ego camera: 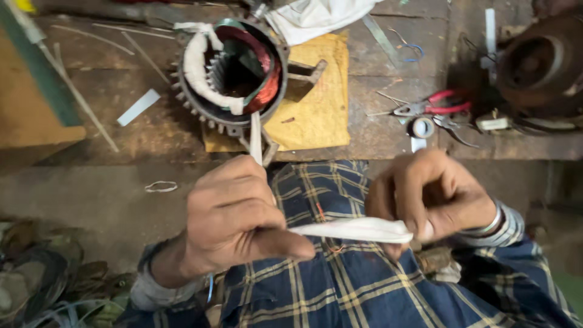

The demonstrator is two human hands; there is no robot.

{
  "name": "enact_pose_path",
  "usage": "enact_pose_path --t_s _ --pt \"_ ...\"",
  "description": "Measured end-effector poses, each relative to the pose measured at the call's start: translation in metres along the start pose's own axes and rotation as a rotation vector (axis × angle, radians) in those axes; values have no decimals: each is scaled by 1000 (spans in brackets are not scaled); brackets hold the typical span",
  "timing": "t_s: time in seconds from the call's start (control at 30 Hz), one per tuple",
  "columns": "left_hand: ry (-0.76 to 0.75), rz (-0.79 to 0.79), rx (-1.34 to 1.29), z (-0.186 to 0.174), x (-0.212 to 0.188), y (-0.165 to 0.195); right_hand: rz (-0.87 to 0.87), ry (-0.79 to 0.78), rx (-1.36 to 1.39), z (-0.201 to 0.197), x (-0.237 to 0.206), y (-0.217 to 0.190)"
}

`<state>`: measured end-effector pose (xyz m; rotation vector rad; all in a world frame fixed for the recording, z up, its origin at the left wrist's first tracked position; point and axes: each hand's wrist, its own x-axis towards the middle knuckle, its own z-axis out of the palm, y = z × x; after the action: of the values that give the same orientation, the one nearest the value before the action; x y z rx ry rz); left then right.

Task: The person wraps white insulating tape around the copper windings of a motor stator. They repeatedly tear off strips of tape and apply them by hand to cover the exposed copper wire, working around the circumference of the stator.

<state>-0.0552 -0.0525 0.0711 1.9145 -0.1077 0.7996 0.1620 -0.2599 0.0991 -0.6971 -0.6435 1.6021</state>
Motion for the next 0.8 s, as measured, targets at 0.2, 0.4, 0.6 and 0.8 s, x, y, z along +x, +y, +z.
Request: enact_pose_path --t_s 0.2,0.4,0.6,0.8 --pt "4 91 11 -10 -2 4 -94 -425 -262 3 10 11" --pt "5 153 59 -6 -13 2 -85 -318 -532 0 -8 4" --pt "-54 158 -11 -4 -9 -2 -57 -231 -548 0 -43 -23" --pt "-136 164 -107 -5 7 -3 -164 -187 -377 -6 -59 -20"
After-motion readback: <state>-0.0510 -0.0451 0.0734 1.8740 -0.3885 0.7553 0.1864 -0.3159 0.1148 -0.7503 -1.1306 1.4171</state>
